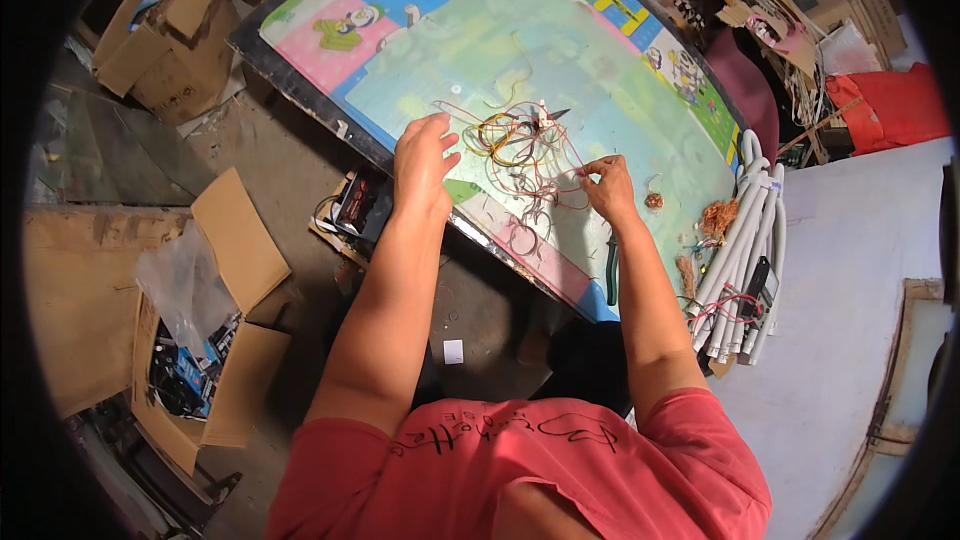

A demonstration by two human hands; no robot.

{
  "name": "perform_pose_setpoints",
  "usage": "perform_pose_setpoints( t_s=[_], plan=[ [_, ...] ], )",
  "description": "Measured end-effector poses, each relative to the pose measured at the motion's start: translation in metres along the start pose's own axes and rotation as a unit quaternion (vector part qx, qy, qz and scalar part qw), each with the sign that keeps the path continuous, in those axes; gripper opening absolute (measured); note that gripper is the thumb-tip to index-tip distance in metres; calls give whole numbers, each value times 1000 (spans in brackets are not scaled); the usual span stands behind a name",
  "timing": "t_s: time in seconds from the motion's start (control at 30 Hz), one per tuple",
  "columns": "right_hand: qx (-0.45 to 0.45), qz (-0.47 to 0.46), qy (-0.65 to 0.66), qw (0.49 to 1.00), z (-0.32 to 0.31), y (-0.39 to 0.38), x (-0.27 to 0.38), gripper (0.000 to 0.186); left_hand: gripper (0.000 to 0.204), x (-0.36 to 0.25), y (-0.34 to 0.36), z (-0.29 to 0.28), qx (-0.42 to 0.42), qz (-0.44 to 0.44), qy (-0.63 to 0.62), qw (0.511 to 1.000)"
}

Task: The person strips insulation from multiple colored wires, twists the exposed strands, and cuts them to length using pliers and scissors. The person handles several wire segments one at a time on a cluttered work surface.

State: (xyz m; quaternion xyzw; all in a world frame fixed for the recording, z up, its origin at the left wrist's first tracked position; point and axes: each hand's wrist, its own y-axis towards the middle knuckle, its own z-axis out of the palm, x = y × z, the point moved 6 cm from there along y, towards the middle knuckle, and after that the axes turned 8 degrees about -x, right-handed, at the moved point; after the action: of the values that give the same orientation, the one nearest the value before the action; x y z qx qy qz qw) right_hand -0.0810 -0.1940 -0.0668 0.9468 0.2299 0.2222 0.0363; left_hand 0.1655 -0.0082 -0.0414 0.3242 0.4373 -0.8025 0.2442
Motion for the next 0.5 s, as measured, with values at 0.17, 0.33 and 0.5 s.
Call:
perform_pose_setpoints(
  t_s=[0.17,0.33,0.5],
  plan=[
    [-56,-69,-21,996,-25,41,8,13,33,-5,2,3,3,1,-12,1000],
    [10,49,-59,997,16,72,26,34,25,-8,2,6,22,-3,-18,1000],
    [151,131,-12,980,102,89,-49,39,21,1,5,19,57,-19,-16,998]
  ],
)
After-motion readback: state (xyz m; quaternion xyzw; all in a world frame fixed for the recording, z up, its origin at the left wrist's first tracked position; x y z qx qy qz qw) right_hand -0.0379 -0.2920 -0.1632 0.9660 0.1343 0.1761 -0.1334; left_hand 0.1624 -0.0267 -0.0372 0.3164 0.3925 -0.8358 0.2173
